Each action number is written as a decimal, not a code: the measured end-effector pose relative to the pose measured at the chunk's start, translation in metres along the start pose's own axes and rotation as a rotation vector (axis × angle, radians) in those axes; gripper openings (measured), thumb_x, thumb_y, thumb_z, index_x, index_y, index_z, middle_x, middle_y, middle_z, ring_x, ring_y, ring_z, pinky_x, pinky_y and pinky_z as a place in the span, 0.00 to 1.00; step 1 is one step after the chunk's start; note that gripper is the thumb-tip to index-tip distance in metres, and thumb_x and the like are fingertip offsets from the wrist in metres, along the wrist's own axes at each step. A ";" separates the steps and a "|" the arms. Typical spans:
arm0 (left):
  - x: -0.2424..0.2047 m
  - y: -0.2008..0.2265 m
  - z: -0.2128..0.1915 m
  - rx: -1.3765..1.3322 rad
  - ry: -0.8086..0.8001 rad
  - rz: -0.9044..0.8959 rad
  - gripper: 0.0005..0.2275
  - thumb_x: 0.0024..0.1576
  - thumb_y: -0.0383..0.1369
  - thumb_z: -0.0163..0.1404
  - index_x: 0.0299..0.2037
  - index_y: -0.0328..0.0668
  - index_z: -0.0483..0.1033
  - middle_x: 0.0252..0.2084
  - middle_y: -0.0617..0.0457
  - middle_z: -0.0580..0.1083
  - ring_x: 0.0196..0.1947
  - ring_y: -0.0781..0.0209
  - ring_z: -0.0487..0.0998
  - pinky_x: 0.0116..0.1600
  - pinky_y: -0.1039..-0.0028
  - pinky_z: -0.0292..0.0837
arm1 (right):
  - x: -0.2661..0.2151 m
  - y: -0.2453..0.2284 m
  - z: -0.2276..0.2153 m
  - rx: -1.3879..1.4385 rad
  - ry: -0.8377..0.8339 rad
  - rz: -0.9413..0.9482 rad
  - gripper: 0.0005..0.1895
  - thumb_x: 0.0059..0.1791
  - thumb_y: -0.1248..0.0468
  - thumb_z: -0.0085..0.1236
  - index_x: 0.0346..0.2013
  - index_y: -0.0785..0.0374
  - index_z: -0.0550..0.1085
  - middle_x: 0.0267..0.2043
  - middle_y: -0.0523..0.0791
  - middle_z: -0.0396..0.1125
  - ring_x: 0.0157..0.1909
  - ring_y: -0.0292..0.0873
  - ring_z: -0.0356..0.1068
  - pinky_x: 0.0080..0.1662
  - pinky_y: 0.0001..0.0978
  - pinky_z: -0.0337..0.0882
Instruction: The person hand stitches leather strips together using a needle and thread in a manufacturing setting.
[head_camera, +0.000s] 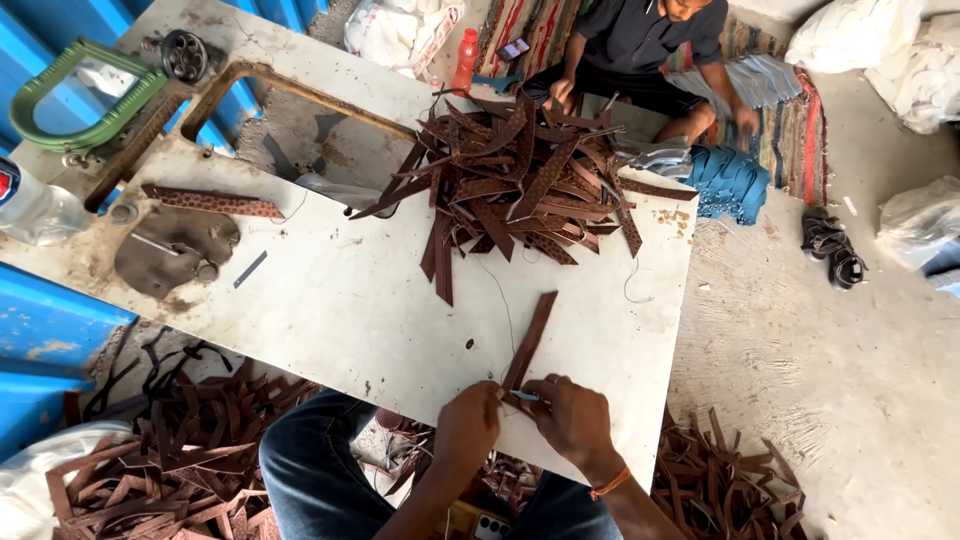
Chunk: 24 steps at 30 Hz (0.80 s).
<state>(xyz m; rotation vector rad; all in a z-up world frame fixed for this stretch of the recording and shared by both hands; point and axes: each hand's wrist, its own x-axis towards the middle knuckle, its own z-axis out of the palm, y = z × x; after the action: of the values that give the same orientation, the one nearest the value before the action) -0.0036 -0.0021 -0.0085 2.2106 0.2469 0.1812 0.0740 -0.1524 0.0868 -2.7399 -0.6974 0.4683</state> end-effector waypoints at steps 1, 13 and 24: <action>0.001 0.001 -0.003 -0.182 0.031 -0.162 0.09 0.63 0.31 0.47 0.44 0.37 0.79 0.35 0.45 0.81 0.30 0.51 0.84 0.40 0.64 0.81 | 0.000 0.005 0.005 0.035 0.012 -0.003 0.10 0.49 0.55 0.60 0.44 0.48 0.82 0.34 0.40 0.76 0.27 0.41 0.75 0.31 0.35 0.73; 0.002 -0.011 0.005 0.024 0.013 -0.093 0.10 0.64 0.34 0.48 0.38 0.36 0.79 0.30 0.40 0.79 0.29 0.43 0.81 0.37 0.58 0.77 | -0.005 0.012 0.028 0.132 0.165 -0.149 0.14 0.46 0.56 0.66 0.44 0.53 0.81 0.32 0.41 0.78 0.23 0.37 0.75 0.27 0.31 0.73; 0.000 -0.005 -0.012 -0.273 0.020 -0.229 0.09 0.63 0.30 0.45 0.43 0.33 0.76 0.32 0.43 0.82 0.26 0.53 0.85 0.29 0.65 0.80 | -0.013 0.018 0.034 0.210 0.254 -0.087 0.12 0.48 0.59 0.61 0.45 0.52 0.81 0.37 0.40 0.79 0.24 0.35 0.76 0.24 0.29 0.74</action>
<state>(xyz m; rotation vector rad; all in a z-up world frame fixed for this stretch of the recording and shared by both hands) -0.0066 0.0100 -0.0056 1.8945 0.4566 0.1038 0.0582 -0.1674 0.0533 -2.5008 -0.6579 0.1584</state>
